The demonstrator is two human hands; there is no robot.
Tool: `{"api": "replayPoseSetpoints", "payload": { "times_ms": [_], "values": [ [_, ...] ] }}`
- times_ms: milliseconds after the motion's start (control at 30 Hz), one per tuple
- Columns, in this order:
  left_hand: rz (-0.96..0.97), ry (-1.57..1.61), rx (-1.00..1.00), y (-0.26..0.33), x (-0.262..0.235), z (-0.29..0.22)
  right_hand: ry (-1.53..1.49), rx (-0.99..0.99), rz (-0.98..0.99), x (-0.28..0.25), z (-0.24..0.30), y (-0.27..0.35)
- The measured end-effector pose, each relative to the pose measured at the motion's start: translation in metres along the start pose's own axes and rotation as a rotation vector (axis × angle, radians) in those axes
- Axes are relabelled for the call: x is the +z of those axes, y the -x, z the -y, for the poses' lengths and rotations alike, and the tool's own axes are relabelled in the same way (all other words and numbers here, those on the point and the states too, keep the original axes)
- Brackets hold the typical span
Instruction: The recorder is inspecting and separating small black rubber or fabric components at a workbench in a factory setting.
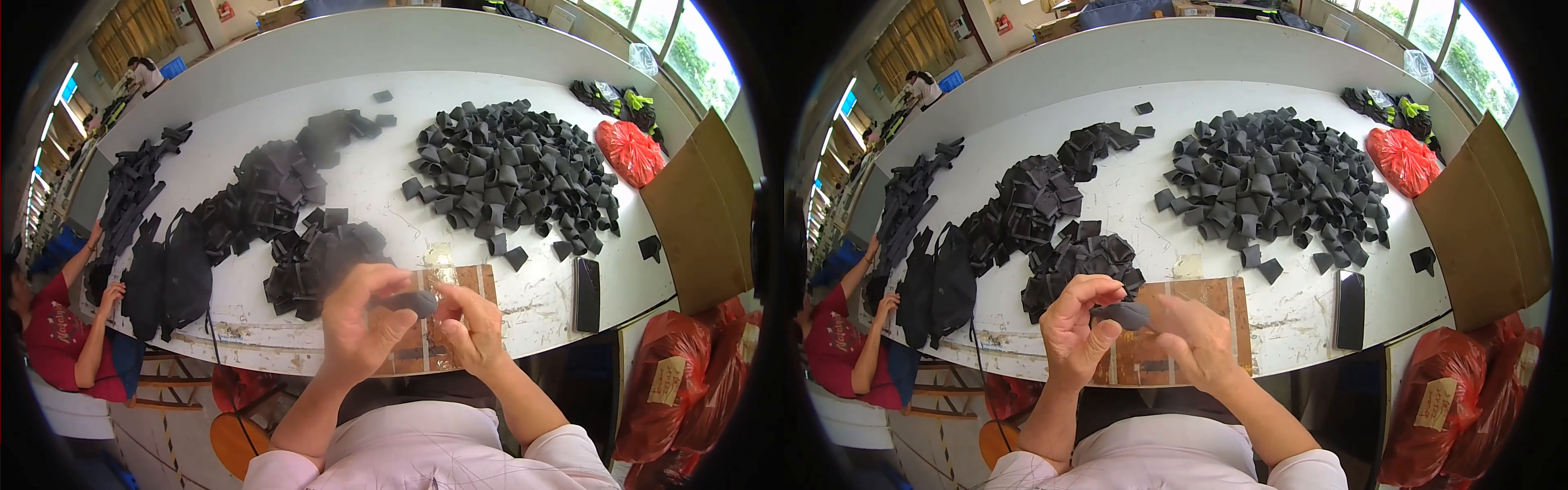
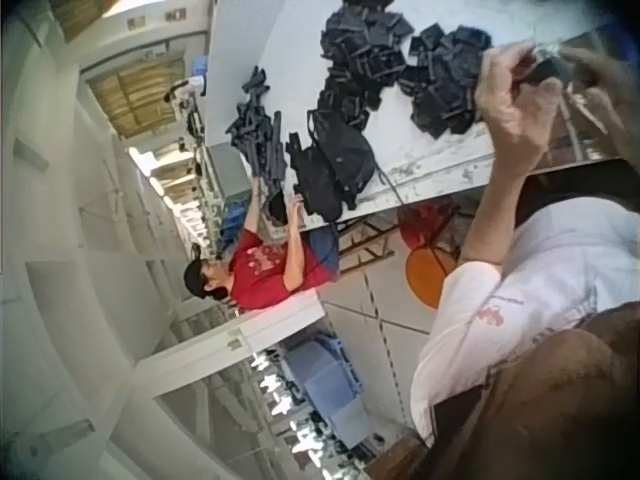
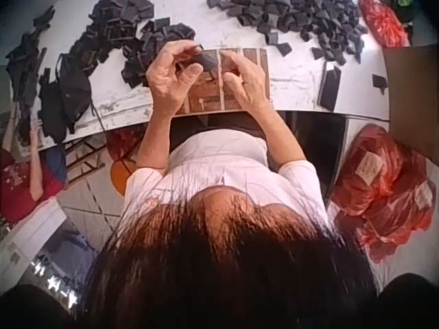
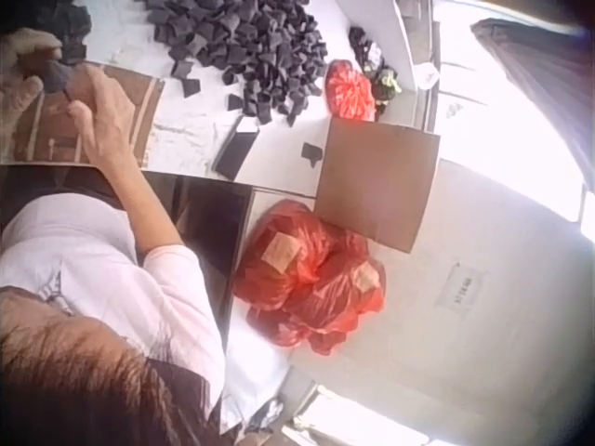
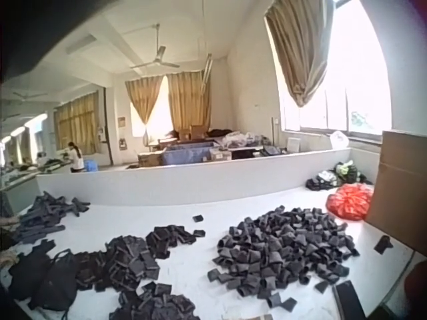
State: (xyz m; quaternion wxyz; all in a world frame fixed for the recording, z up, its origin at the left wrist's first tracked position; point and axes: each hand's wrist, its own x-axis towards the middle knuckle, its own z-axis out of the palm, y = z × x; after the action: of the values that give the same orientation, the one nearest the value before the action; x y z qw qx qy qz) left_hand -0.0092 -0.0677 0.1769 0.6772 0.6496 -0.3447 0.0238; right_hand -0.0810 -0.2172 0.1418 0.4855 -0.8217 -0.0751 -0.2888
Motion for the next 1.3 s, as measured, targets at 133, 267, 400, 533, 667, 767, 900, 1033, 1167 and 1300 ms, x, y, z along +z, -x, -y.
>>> {"api": "replayPoseSetpoints", "payload": {
  "times_ms": [133, 267, 400, 533, 667, 767, 900, 1033, 1167, 1300],
  "values": [
    [0.052, -0.071, 0.058, -0.005, -0.002, -0.004, -0.012, -0.083, 0.021, -0.009, 0.021, -0.03],
    [0.017, -0.129, 0.027, -0.006, -0.003, -0.003, 0.197, -0.24, 0.132, -0.009, 0.02, -0.039],
    [-0.005, -0.086, 0.006, 0.0, -0.003, 0.005, 0.18, -0.24, 0.025, 0.011, 0.01, -0.028],
    [-0.066, 0.147, -0.367, 0.01, -0.003, 0.016, 0.204, -0.288, 0.079, -0.002, 0.01, -0.047],
    [-0.252, -0.238, -0.508, 0.046, -0.007, 0.084, -0.351, 0.195, -0.11, -0.026, 0.01, -0.084],
    [-0.167, -0.804, -0.271, 0.049, 0.01, 0.118, -0.255, 0.443, -0.331, -0.027, -0.03, -0.077],
    [-0.122, -1.052, -0.263, 0.049, 0.017, 0.133, -0.179, 0.646, -0.128, 0.01, -0.072, 0.009],
    [-0.083, -1.033, -0.189, 0.054, 0.005, 0.136, -0.086, 0.704, 0.016, 0.025, -0.076, 0.055],
    [-0.158, -0.884, -0.032, 0.081, -0.018, 0.123, -0.051, 0.68, 0.016, 0.029, -0.063, 0.07],
    [-0.364, -0.668, -0.097, 0.091, -0.025, 0.093, -0.071, 0.614, 0.008, 0.032, -0.04, 0.078]
  ]
}}
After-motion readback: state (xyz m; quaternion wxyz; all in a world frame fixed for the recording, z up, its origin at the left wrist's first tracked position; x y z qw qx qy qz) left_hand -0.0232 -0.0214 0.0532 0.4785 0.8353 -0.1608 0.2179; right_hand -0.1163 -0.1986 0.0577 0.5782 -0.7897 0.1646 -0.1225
